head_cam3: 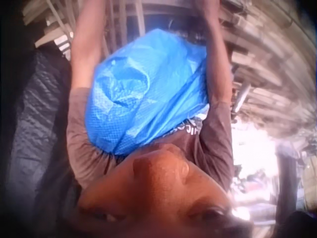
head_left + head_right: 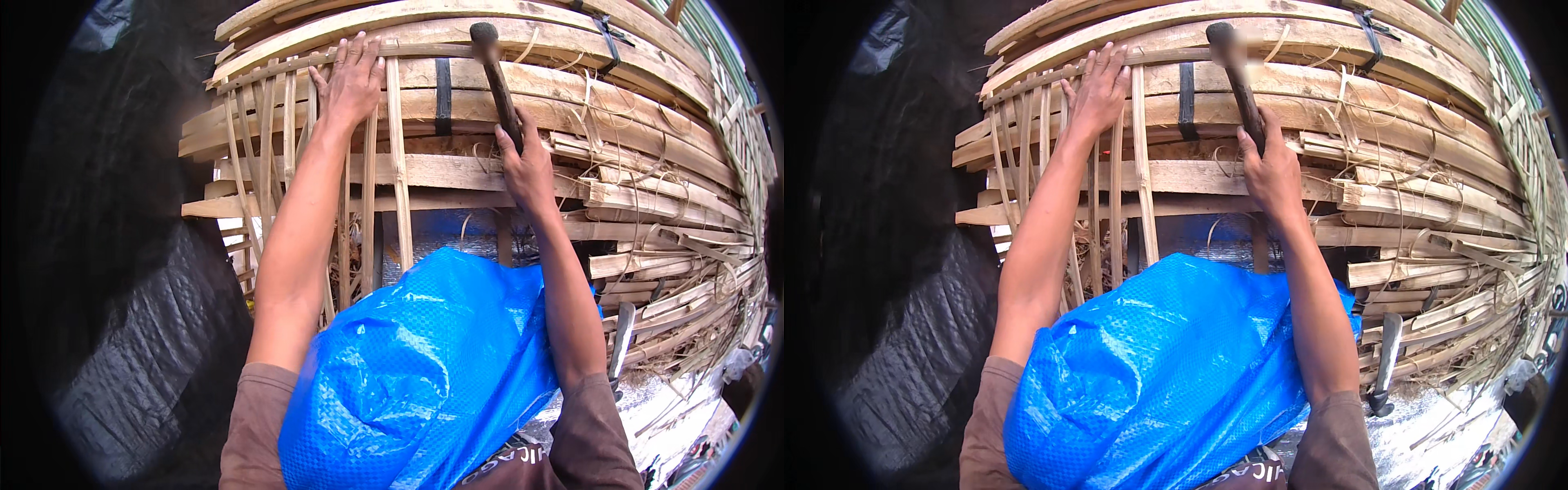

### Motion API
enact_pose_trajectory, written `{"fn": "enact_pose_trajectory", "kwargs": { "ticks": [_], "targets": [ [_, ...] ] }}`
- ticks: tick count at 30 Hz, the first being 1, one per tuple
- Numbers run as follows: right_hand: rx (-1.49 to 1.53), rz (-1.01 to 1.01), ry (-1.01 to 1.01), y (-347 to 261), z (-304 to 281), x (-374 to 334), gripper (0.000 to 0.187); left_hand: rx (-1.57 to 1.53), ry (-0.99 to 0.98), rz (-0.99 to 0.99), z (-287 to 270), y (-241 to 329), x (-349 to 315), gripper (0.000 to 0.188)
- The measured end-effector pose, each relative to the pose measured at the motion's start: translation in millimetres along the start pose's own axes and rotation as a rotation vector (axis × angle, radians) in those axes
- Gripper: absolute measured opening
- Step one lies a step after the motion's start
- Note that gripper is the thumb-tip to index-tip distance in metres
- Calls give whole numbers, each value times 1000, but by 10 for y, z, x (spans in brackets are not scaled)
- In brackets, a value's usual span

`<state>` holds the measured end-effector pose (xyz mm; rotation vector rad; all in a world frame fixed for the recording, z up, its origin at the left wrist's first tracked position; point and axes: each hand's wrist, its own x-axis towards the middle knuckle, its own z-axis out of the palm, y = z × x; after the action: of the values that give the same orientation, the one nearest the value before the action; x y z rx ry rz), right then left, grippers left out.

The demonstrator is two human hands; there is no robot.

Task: The person nails thin wooden strips onto a large bundle of lumber using a hammer. They align each strip across the bundle and drive nails through them into the wood beneath to secure the structure.

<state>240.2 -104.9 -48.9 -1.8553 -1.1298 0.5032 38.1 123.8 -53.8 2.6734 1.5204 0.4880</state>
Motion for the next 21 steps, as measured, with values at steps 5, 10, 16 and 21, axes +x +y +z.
{"fn": "enact_pose_trajectory", "kwargs": {
  "ticks": [5, 10, 16, 21],
  "targets": [
    [144, 54, -35, 34, -33, -15, 42, 49, 27, -32, 15, 71, -19, 52],
    [140, 26, 30, -329, -177, 29, 47, 47, 57, -91, 36, 5, -23, 50],
    [-382, -210, 304, -113, -328, 548, 51, 74, 84, -53, 41, -35, -23, 46],
    [-693, -202, 385, -52, -271, 616, 48, 59, 92, -51, 57, -18, -28, 44]
  ]
}}
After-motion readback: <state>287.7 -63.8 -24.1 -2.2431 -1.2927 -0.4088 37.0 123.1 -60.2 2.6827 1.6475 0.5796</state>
